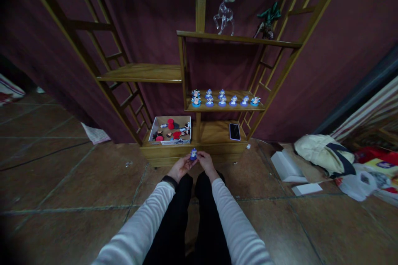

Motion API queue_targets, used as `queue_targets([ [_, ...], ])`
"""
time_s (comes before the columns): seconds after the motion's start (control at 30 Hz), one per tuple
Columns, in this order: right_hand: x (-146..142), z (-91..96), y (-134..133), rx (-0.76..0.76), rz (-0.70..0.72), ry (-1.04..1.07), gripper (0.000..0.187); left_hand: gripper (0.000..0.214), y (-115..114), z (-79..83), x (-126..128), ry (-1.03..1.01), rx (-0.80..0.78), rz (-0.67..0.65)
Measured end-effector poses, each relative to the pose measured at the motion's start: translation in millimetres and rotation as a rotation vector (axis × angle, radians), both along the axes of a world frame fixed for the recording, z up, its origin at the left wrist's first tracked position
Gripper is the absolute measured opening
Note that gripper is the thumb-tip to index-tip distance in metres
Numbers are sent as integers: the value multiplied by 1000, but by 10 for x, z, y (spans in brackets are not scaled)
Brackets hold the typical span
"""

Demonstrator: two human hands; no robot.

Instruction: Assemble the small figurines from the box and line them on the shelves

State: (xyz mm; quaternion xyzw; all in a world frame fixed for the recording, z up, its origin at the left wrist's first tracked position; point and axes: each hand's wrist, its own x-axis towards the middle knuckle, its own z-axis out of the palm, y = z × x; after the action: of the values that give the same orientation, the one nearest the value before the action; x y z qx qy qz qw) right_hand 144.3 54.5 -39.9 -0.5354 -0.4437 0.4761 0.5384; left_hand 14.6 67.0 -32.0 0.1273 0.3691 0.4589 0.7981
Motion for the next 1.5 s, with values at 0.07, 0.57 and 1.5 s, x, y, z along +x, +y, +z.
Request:
queue_targets([
  [0.07,-20,29,-16,-7,-7,24,27,14,7,-29,10,34,40,70],
  [0.57,-43,27,-51,63,33,70,33,22,-48,-31,53,98,214,171],
  [1.5,-57,51,-62,73,-119,-324,13,11,-104,71,52,148,123,16],
])
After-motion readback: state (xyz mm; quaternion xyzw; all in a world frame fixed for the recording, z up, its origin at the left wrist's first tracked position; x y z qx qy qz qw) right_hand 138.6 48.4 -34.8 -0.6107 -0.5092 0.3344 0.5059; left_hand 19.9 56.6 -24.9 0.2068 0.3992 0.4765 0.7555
